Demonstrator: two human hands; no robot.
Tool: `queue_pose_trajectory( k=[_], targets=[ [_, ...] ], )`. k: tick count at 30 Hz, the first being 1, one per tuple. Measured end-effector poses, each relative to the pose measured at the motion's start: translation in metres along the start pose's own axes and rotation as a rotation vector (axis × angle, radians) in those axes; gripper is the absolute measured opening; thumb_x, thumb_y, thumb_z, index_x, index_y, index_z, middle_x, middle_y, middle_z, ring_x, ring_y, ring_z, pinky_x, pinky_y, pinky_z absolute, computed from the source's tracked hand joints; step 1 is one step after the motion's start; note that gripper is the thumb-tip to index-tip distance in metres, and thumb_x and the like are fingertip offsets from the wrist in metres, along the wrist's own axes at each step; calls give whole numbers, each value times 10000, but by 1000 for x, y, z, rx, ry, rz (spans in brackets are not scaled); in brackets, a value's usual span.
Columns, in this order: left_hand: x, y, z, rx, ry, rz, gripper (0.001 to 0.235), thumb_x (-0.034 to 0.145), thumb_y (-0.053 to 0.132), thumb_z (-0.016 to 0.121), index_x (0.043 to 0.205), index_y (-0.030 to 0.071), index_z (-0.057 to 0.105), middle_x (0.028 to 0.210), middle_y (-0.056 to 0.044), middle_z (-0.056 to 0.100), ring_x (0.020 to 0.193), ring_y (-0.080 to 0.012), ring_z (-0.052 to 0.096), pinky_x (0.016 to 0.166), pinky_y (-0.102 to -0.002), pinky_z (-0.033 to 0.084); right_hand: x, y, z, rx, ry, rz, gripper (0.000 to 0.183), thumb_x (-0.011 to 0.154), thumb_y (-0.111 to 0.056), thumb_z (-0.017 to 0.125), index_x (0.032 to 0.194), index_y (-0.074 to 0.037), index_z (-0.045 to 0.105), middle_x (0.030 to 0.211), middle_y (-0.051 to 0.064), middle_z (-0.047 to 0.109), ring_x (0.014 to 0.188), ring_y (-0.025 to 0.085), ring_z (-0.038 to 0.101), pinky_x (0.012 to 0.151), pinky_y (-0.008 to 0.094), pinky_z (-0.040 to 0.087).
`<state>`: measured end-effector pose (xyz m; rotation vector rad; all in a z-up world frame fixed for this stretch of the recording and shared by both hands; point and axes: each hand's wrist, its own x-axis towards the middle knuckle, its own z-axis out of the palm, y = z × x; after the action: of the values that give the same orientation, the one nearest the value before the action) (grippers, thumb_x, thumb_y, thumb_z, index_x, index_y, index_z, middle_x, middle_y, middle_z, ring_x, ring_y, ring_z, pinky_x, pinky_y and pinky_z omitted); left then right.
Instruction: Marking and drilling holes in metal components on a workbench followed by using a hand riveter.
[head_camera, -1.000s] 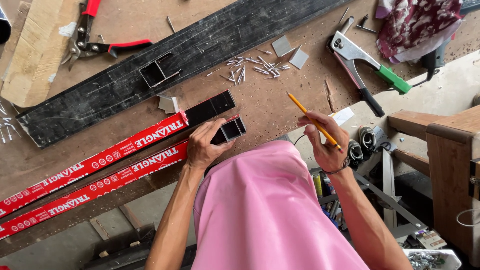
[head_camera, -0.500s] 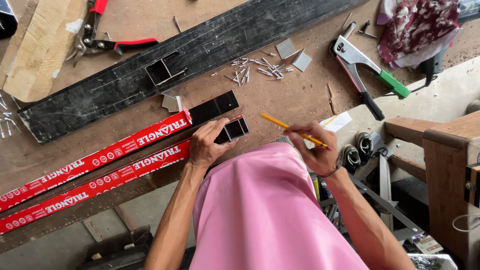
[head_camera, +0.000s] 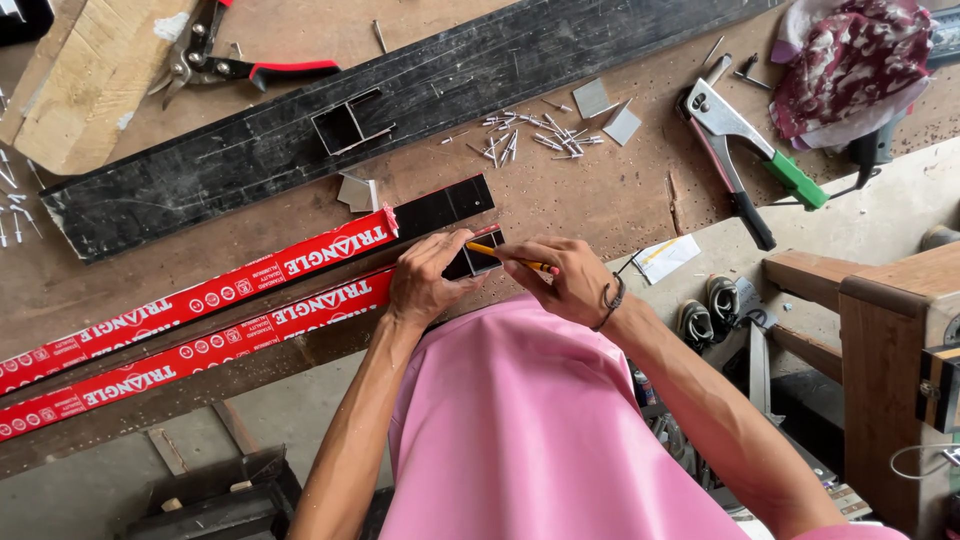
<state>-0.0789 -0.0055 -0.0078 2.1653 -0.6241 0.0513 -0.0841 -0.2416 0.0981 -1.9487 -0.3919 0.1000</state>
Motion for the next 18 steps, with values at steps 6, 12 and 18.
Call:
queue_pose_trajectory(
  k=[6, 12, 18],
  targets=[
    [-5, -6, 4, 9, -9, -3, 522, 772, 337, 890, 1189, 79, 710, 1072, -106, 775, 991, -273, 741, 826, -402, 592, 7, -10, -2, -39, -68, 58, 138, 1002, -115, 633, 1063, -45, 735, 785, 225, 716, 723, 460, 702, 647, 486, 566],
    [-6, -10, 7, 20, -1, 16, 549, 770, 374, 893, 1197, 80, 712, 1082, -100, 777, 995, -263, 742, 842, -391, 594, -4, 1, 0, -30, -113, 112, 145, 996, -186, 645, 1038, -85, 740, 818, 188, 735, 748, 428, 719, 638, 467, 570],
    [-6, -12, 7, 31, 5, 32, 568, 791, 437, 870, 1202, 81, 708, 1076, -98, 774, 987, -269, 740, 835, -400, 594, 6, -3, 6, -54, -55, 75, 136, 1003, -120, 640, 1091, -62, 724, 875, 204, 736, 755, 427, 720, 642, 463, 577]
  ],
)
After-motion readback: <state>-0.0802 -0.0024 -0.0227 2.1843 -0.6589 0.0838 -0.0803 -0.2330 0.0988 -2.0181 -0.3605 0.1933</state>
